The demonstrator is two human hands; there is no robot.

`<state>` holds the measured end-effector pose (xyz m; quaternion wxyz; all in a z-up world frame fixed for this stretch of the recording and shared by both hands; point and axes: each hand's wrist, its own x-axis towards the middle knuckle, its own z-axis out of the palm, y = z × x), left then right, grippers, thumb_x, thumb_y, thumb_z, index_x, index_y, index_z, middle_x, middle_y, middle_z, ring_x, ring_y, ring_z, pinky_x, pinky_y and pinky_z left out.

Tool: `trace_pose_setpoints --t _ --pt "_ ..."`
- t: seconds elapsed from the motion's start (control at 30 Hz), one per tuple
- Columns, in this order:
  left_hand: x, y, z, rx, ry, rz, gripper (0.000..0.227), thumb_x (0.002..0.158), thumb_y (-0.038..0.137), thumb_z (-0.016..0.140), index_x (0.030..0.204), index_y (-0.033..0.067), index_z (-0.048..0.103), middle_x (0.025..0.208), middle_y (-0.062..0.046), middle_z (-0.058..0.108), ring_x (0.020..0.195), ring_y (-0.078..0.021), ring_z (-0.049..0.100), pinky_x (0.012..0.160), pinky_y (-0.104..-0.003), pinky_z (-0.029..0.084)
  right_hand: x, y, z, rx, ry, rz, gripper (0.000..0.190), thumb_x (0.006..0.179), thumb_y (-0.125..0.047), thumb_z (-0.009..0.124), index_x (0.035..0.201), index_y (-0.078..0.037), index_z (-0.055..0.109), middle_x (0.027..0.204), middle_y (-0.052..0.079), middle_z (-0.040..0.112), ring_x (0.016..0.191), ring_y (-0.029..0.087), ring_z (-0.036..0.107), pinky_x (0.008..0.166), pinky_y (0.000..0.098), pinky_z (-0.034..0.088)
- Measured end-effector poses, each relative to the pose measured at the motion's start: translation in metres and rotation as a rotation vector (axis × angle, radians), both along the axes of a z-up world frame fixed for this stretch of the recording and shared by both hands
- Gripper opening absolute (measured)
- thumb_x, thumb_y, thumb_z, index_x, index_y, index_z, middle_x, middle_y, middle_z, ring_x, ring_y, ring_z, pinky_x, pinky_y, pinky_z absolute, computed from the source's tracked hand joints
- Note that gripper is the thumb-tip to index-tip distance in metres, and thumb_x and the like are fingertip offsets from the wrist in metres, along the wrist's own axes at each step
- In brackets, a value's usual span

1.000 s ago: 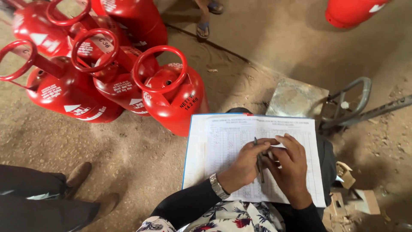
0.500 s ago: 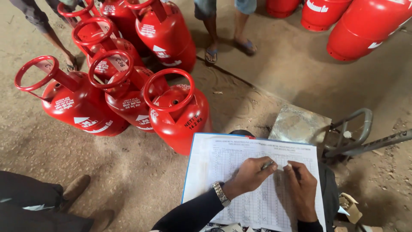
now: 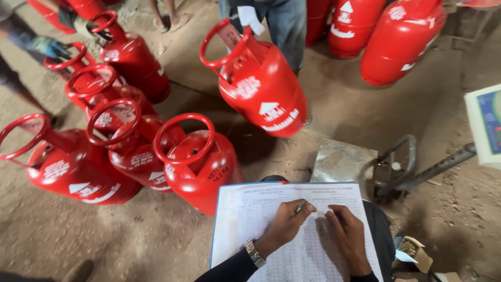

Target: Weighing red gas cylinders on a digital scale and recording the weights in a logbook.

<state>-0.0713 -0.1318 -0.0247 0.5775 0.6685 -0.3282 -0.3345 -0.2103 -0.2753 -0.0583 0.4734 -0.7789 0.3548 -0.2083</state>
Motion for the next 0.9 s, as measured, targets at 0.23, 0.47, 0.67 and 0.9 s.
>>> trace_pose_setpoints --t 0.23,0.47,0.67,0.9 --pt "0.044 -0.037 0.049 -0.160 -0.205 0.065 0.026 0.102 0.021 0.061 0.101 -0.0009 0.074 0.089 -0.010 0.076 0.081 -0.0163 0.070 0.074 -0.031 0.056 0.001 0.000 -0.002 -0.043 -0.115 -0.003 0.025 0.091 -0.020 0.069 0.109 -0.003 0.073 0.085 0.008 0.078 0.074 0.016 0.072 0.065 0.0304 0.058" --pt "0.117 -0.109 0.141 -0.416 -0.992 0.273 0.037 0.106 0.029 0.055 0.132 0.0037 0.061 0.135 -0.022 0.056 0.126 -0.0367 0.049 0.104 -0.050 0.041 0.003 0.001 0.009 -0.043 -0.162 0.013 0.023 0.091 -0.018 0.070 0.107 -0.002 0.072 0.085 0.008 0.077 0.076 0.017 0.071 0.068 0.0304 0.057" --pt "0.153 -0.203 0.145 -0.227 -1.318 -0.046 0.041 0.101 0.040 0.058 0.127 0.0103 0.066 0.130 -0.011 0.062 0.135 -0.0343 0.046 0.107 -0.058 0.035 0.001 0.002 0.014 -0.034 -0.189 0.028 0.022 0.094 -0.019 0.067 0.105 -0.001 0.070 0.080 0.007 0.073 0.072 0.015 0.066 0.066 0.0301 0.054" --pt "0.139 -0.298 0.148 -0.006 -1.178 -0.091 0.042 0.101 0.046 0.055 0.122 0.0120 0.068 0.119 -0.007 0.063 0.118 -0.0305 0.051 0.102 -0.055 0.039 -0.001 0.004 0.023 0.054 -0.192 0.013 0.021 0.095 -0.020 0.067 0.103 -0.001 0.071 0.079 0.006 0.070 0.072 0.013 0.063 0.065 0.0296 0.051"
